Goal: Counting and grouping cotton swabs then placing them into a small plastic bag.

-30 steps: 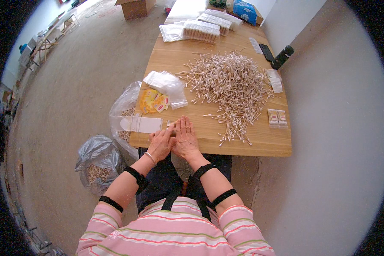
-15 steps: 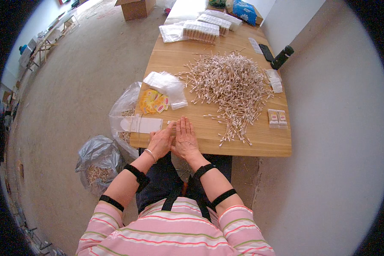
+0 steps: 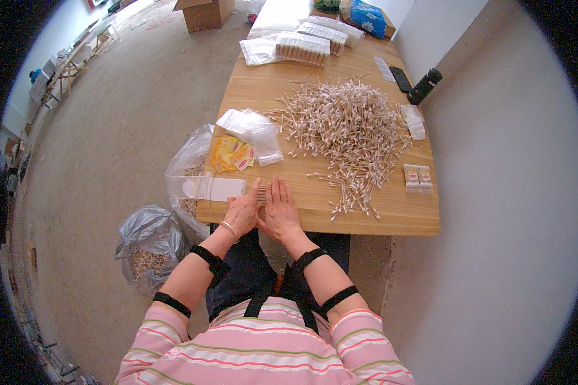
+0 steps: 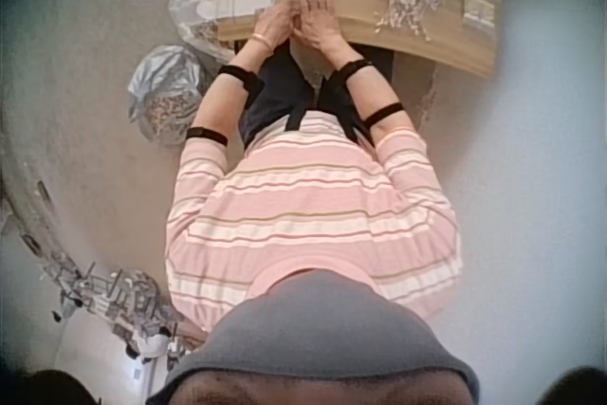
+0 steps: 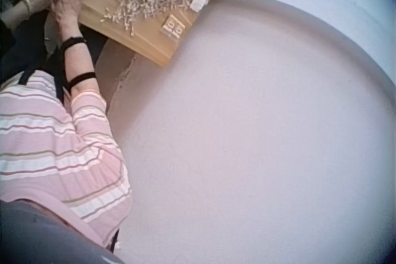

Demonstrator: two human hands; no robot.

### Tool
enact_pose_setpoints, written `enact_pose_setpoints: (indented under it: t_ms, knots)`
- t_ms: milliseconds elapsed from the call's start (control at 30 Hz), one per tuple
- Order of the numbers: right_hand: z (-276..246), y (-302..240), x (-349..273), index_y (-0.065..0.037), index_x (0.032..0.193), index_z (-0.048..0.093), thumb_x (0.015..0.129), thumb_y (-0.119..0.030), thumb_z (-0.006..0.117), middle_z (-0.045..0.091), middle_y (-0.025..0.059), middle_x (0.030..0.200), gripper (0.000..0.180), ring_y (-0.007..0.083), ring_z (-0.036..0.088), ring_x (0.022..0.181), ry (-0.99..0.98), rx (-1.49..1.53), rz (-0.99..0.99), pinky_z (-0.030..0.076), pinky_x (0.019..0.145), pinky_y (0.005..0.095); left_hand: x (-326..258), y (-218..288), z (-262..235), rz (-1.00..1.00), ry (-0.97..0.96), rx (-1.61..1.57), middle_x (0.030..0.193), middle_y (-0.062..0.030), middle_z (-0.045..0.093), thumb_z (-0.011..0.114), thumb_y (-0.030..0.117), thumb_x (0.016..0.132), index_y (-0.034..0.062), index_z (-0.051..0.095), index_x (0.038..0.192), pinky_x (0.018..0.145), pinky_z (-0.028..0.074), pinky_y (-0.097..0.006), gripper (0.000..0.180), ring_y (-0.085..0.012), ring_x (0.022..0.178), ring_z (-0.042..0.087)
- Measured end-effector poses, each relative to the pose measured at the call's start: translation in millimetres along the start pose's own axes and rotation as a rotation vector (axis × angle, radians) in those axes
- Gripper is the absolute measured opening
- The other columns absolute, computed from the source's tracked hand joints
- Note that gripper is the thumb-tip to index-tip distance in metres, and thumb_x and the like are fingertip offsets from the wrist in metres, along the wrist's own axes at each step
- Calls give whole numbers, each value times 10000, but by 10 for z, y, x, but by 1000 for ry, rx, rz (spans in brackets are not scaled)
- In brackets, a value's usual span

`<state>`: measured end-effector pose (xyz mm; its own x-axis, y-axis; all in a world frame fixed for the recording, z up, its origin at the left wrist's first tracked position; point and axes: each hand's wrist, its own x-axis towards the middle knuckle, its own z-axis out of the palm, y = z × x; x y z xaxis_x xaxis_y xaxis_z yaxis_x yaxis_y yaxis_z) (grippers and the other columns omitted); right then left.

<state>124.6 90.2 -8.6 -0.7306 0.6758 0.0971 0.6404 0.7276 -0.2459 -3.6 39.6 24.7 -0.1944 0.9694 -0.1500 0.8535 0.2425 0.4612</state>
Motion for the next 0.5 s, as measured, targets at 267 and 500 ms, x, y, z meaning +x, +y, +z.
enact_pose_setpoints:
  t_ms: [267, 500]
  knots:
    - [28, -30, -56, 98, 1397, 216, 828, -430, 552, 165, 277, 1478, 846, 386, 120, 1403, -12, -51, -20, 101, 1147, 461, 9, -153, 148, 75, 110, -150, 908, -163, 648, 574, 149, 839, 107, 458, 1290, 831, 372, -444, 468, -329, 902, 609]
    - [22, -149, -45, 92, 1395, 233, 842, -448, 527, 184, 263, 1478, 827, 378, 115, 1405, -10, 17, 35, 85, 1147, 463, 161, -213, 400, 26, 542, -996, 1275, -168, 498, 454, 144, 944, -4, 468, 1305, 1056, 307, -351, 391, -262, 1187, 467]
